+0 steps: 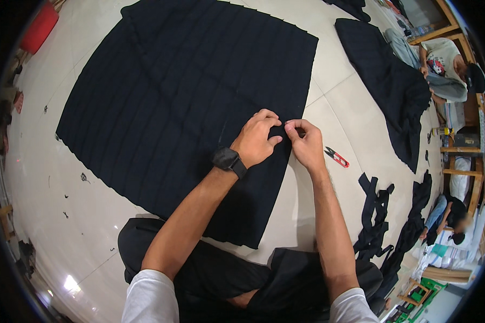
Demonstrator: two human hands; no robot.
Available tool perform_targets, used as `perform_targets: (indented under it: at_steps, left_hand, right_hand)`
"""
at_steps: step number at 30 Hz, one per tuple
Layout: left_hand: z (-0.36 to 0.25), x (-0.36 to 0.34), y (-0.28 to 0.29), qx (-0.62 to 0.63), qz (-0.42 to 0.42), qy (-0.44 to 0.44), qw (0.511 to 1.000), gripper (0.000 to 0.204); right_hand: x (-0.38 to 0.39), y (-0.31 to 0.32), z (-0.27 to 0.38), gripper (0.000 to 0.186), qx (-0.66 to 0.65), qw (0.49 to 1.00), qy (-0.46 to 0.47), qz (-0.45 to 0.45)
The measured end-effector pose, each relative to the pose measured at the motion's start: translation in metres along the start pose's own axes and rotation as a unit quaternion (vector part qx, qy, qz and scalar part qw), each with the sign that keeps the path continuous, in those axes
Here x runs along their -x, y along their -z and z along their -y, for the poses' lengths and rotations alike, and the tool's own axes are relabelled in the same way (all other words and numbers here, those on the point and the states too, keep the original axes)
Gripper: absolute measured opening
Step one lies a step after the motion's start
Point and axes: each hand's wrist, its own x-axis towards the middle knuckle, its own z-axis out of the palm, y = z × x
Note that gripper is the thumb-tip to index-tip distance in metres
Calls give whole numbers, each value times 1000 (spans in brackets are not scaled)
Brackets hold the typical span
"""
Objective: The person sits on the floor and uses a red utility knife to cut strips from a large piece of black fabric. They repeatedly align the fabric, cut a strip, and set it aside. Other people are also working on similar fabric pieces in the background.
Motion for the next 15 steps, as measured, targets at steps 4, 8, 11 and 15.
perform_targets:
  at_steps: [4, 8, 11, 15]
  left_hand:
    - [-6, -1, -15, -40, -43, -10, 998, 17]
    - [-6, -5, -19, -37, -63, 12, 997, 9]
    - [-11, -7, -14, -44, -40, 28, 998, 5]
    - [-24, -1, -13, -122, -84, -65, 987, 5]
  right_hand:
    - [0, 0, -1, 21, -30, 999, 10, 15]
    - [3, 11, 12, 24, -4, 1000, -9, -5]
    - [23, 68, 39, 25, 140, 987, 58, 55]
    - [108, 208, 93, 20, 239, 962, 127, 18]
